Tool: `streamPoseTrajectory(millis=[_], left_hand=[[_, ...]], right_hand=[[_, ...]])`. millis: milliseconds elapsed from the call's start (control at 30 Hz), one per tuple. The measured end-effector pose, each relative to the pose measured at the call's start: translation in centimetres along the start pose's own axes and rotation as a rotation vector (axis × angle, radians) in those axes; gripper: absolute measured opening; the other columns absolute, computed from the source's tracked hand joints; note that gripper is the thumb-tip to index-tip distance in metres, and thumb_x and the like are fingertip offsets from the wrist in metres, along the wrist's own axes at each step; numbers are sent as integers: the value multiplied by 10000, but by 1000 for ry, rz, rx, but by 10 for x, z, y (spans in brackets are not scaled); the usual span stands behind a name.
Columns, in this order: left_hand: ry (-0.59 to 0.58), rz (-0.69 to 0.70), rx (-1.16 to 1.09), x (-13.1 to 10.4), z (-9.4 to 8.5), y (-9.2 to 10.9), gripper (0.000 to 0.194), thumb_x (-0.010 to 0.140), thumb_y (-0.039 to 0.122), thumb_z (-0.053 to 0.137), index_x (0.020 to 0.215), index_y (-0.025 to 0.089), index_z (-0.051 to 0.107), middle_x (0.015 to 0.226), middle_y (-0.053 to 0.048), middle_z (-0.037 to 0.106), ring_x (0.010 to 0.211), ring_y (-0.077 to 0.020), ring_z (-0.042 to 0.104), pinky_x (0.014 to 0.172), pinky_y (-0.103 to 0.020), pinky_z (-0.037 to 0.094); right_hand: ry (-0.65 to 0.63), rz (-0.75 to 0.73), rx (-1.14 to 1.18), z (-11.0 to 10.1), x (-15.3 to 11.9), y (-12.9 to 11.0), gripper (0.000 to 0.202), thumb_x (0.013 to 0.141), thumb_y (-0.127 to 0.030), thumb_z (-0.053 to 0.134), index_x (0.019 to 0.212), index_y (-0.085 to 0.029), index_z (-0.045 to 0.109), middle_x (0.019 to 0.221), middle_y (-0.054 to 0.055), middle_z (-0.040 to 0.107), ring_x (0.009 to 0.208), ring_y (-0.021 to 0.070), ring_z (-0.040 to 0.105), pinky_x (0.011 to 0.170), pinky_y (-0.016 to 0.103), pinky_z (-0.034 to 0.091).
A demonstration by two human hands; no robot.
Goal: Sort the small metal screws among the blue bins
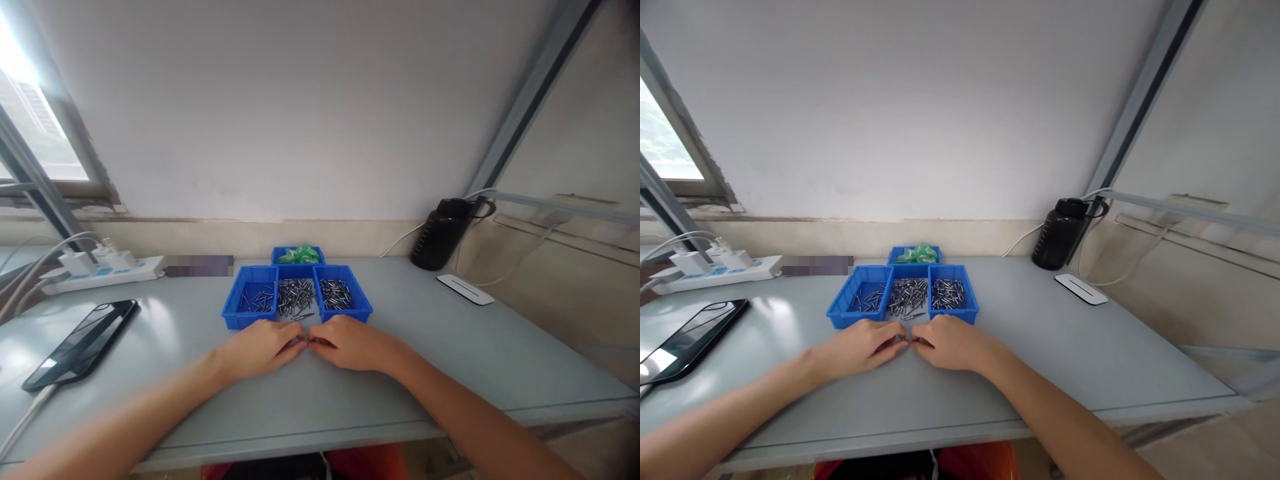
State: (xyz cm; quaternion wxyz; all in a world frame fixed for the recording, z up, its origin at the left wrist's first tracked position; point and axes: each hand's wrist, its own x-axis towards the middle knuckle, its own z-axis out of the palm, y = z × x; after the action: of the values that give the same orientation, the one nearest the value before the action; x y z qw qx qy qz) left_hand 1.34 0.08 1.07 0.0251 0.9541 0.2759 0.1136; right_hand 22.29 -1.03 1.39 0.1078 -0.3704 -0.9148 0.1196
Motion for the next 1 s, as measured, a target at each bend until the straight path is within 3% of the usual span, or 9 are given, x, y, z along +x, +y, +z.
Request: streamPoseTrajectory(millis=[167,333,567,733,1000], left_hand=[[68,58,-20,0,-1,2,226,925,298,338,945,181,530,777,-9,578,686,-115,575,600,-217,431],[103,68,11,-1,2,0,220,920,281,343,959,178,534,785,-16,575,697,-117,568,602,-222,432],[80,63,16,-1,-1,1,161,899,262,383,960,187,512,784,4,594,662,-111,570,577,-215,415],[-19,-4,83,-1,-5,3,139,872,255,393,850,180,508,669,13,595,558,-121,560,513,-219,371],[-79,18,134,0,4,0,224,906,308,352,841,180,524,687,0,626,593,-141,594,536,-238,374]], right_hand=[[-17,-25,73,-3,1,-6,237,901,-252,383,874,-164,601,730,32,644,644,134,562,588,221,352],[-24,-20,70,-3,1,-6,243,903,-246,393,874,-156,617,745,42,653,644,134,567,590,224,360],[-23,4,61,-3,0,-4,220,895,-256,394,855,-171,593,718,21,630,639,129,551,568,218,343],[10,34,17,-5,-1,-3,199,890,-246,382,786,-181,539,666,-3,578,603,113,517,530,209,302],[70,-5,-27,-8,-2,-9,256,915,-260,336,732,-184,498,570,-28,495,535,103,462,517,220,265]])
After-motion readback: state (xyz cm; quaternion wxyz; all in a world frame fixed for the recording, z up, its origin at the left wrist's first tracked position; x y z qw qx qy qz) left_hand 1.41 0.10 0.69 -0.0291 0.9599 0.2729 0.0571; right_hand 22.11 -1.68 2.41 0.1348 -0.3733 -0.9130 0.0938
